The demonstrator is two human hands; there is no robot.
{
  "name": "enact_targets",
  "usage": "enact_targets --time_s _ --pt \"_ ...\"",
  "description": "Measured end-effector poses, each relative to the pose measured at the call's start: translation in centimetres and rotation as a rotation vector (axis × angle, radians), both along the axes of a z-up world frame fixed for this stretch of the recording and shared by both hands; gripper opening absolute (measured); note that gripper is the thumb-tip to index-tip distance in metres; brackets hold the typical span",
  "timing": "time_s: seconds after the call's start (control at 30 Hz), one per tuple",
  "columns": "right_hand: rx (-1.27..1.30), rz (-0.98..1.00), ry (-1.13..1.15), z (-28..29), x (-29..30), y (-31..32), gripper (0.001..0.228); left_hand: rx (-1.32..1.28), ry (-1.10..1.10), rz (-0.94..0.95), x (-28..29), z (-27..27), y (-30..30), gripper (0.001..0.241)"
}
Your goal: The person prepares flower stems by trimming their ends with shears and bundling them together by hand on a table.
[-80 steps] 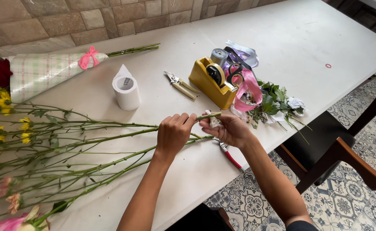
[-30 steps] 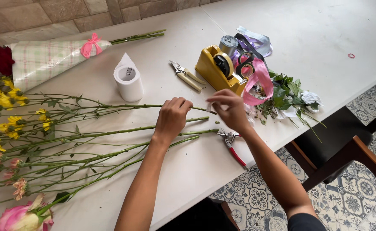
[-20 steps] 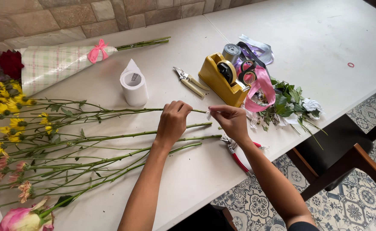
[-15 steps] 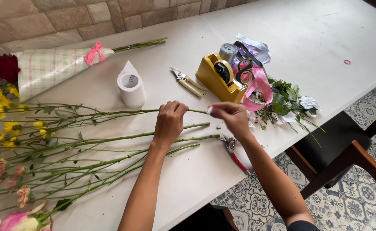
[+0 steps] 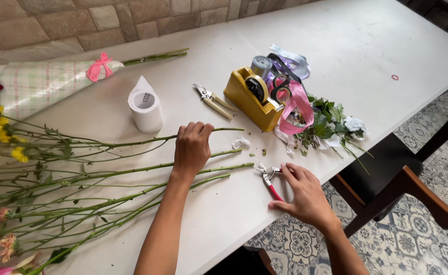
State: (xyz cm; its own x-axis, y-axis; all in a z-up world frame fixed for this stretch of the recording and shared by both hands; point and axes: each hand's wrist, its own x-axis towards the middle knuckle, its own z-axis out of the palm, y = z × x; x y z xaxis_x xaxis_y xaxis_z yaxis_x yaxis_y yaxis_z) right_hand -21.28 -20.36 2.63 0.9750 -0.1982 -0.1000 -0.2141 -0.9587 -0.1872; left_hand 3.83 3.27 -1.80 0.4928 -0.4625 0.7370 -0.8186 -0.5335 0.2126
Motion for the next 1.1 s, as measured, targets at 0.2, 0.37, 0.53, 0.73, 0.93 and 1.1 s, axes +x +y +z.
enact_targets --time_s 0.2,0.37,0.53,0.73,0.93,1.1 --pt "0.457 -0.239 -0.210 1.9 -0.1 -0.7 0.079 0.064 0.144 0.026 -0.1 -0.2 -0.2 0.015" --pt "1.260 -0.263 -0.207 0.9 4.3 2.0 0.072 0.065 0.159 0.025 -0.7 0.5 0.0 0.015" --pt "1.283 -0.182 -0.207 -2.5 7.4 2.9 0.062 0.037 0.162 0.013 -1.0 1.0 0.1 0.016" --pt "1.074 -0.161 -0.253 -1.0 8.2 4.7 0.061 0.045 0.162 0.014 -0.9 0.4 -0.2 0.015" --pt "0.965 -0.170 -0.292 -0.3 8.7 5.3 0.054 0.078 0.148 0.010 -0.9 0.2 -0.3 0.016" --pt "0.978 -0.209 -0.237 -3.6 9.1 4.0 0.038 0.134 0.146 -0.005 -1.2 0.2 -0.3 0.021"
